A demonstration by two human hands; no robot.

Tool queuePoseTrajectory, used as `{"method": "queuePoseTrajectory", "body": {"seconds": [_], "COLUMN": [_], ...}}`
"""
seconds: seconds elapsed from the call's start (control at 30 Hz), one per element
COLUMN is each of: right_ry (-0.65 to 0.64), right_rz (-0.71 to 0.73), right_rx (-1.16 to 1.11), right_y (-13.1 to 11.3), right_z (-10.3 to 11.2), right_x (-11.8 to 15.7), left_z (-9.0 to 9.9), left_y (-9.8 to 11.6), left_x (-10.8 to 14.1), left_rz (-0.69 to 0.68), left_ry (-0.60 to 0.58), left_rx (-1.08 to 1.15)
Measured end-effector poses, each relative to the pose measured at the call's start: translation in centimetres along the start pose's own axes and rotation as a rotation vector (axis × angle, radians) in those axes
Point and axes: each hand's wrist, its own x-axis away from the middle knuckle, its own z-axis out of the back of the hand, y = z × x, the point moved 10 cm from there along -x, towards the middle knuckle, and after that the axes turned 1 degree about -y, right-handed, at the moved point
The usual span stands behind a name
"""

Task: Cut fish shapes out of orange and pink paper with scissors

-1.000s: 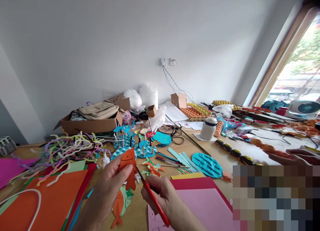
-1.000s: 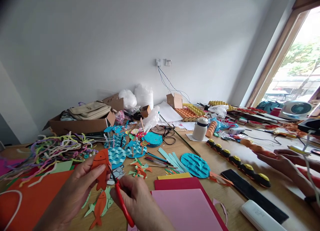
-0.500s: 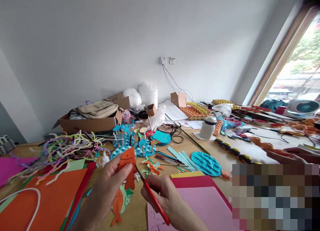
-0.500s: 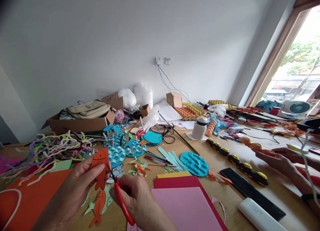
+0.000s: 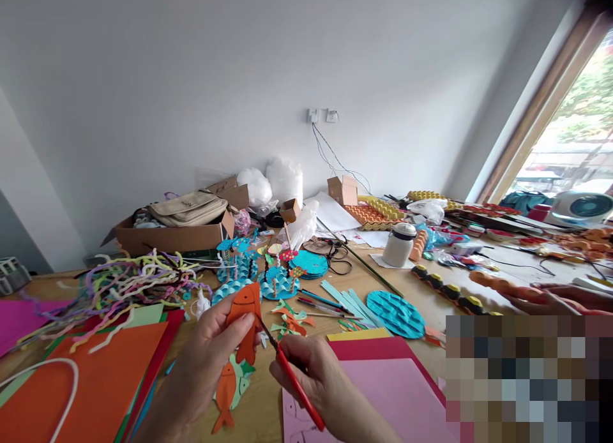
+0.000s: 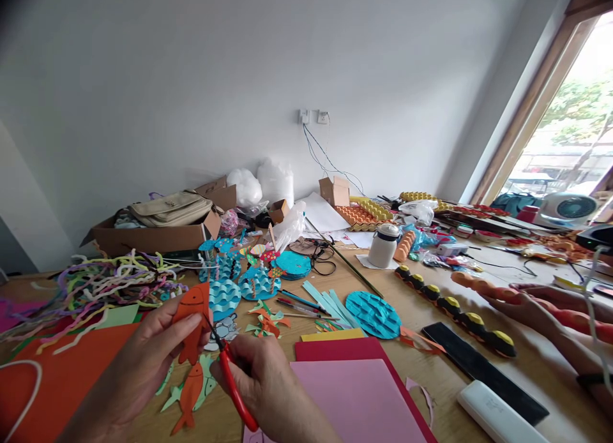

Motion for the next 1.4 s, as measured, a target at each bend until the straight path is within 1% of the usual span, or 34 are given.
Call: {"method": "queuePoseTrajectory", "body": {"seconds": [0.13, 0.2, 0.37, 0.6, 0.8, 0.9, 1.1, 1.27, 1.4], "right_ry": [0.010, 0.012, -0.019, -0.009, -0.009, 0.008, 0.003, -0.016, -0.038], "right_rz": [0.020, 0.022, 0.017, 0.004, -0.011, -0.017, -0.047, -0.068, -0.051], "right_rx": [0.043, 0.049, 0.004, -0.020, -0.038, -0.039, -0.046, -0.172, -0.279], "right_y": [-0.1, -0.1, 0.1, -0.1, 0.2, 0.4, 1.0, 1.2, 1.2], "right_z": [0.1, 0.1, -0.2, -0.1, -0.2, 0.0, -0.2, -0.8, -1.3], "right_x": [-0.1, 0.0, 0.0, 0.0, -0.1, -0.1, -0.1, -0.2, -0.4], "left_z": [0.1, 0.0, 0.1, 0.2, -0.2, 0.1, 1.1, 0.2, 0.1], "left_y": [0.0, 0.1, 0.2, -0.3, -0.2, 0.0, 0.3, 0.4, 0.2], "left_x": [0.0, 0.0, 0.0, 0.0, -0.1, 0.0, 0.0, -0.2, -0.1], "left_rz": [0.014, 0.021, 0.003, 0.008, 0.017, 0.015, 0.002, -0.002, 0.024], "left_ry": [0.031, 0.027, 0.031, 0.011, -0.013, 0.008, 0.102, 0.067, 0.119], "left_rx": [0.011, 0.012, -0.003, 0.013, 0.021, -0.007, -0.064, -0.020, 0.002]}}
